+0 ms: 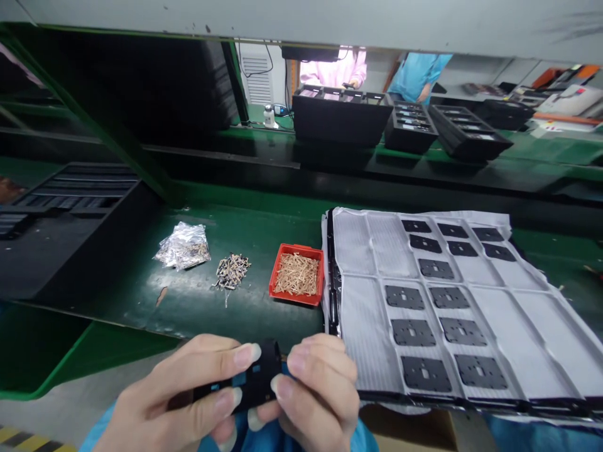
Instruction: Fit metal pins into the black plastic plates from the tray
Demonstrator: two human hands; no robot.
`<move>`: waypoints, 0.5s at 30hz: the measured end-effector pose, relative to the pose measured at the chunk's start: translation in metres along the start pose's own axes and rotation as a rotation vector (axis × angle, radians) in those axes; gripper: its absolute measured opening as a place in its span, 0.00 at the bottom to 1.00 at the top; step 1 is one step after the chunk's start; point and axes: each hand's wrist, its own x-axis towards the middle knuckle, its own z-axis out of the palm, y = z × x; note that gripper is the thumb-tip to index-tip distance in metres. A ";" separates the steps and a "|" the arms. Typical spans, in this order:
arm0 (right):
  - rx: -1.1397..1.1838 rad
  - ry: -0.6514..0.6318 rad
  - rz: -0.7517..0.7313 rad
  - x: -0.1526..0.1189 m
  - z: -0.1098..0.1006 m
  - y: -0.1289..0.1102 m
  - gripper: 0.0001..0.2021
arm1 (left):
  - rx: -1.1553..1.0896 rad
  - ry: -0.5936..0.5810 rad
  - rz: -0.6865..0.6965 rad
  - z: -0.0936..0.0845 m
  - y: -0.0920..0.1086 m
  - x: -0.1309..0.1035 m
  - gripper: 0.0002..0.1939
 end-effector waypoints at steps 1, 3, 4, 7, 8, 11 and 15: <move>0.003 0.000 -0.006 -0.001 0.000 -0.001 0.06 | -0.024 -0.018 0.002 -0.001 0.000 0.000 0.16; 0.009 0.009 -0.013 -0.003 0.001 -0.003 0.05 | -0.121 -0.090 -0.007 -0.001 0.000 -0.001 0.19; 0.012 0.010 -0.012 -0.004 0.002 -0.004 0.05 | -0.157 -0.106 -0.029 0.000 0.001 -0.002 0.20; -0.001 0.019 0.016 -0.004 0.001 -0.006 0.02 | -0.249 -0.048 -0.154 0.005 0.008 -0.005 0.17; -0.013 0.011 0.009 -0.003 0.000 -0.007 0.03 | -0.282 -0.013 -0.212 0.008 0.011 -0.006 0.15; -0.030 -0.085 -0.067 0.004 -0.007 -0.004 0.10 | -0.377 0.008 -0.340 0.010 0.016 -0.005 0.12; -0.009 -0.267 -0.152 0.017 -0.015 -0.001 0.15 | -0.320 -0.081 -0.233 0.003 0.010 0.001 0.12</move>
